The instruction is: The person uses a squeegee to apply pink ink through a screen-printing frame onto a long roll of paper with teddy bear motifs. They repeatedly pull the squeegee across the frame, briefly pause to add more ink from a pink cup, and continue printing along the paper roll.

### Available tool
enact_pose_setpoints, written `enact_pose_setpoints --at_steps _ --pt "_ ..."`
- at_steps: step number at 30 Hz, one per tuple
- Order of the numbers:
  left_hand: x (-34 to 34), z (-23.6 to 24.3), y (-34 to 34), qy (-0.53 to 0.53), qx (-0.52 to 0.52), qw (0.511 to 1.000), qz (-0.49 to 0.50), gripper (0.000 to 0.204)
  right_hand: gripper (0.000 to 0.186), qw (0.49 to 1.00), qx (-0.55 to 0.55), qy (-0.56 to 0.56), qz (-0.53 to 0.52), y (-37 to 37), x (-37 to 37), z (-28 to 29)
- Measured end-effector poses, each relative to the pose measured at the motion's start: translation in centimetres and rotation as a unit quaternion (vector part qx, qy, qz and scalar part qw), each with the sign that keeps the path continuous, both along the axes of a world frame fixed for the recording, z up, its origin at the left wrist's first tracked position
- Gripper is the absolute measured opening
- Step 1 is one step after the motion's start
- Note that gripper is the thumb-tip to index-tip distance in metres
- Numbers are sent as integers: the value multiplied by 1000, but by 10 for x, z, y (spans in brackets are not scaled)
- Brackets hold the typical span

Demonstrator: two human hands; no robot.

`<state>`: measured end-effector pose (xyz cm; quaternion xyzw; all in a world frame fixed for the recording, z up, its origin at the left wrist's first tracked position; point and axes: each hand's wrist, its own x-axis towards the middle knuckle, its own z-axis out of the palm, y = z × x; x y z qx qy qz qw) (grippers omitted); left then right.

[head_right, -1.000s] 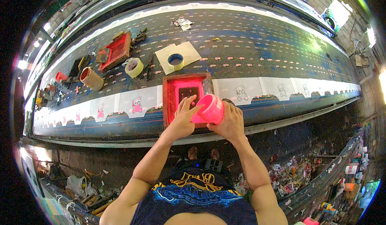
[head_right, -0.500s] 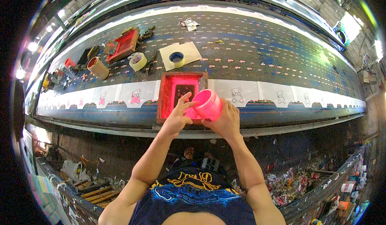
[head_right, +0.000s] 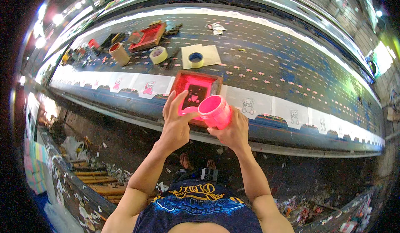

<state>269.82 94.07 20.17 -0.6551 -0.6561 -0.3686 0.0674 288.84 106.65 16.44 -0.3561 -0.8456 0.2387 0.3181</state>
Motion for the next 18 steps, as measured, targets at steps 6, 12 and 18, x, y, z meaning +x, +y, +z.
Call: enact_pose_setpoints --at_steps 6,12,18 --pt "-21 4 -67 -451 16 891 41 77 98 992 -16 24 126 -28 -51 22" --pt "-51 3 -161 -251 56 940 224 85 98 957 16 8 289 -100 -148 20" --pt "-84 3 -274 -141 73 908 388 64 93 906 -4 10 424 -195 -253 22"
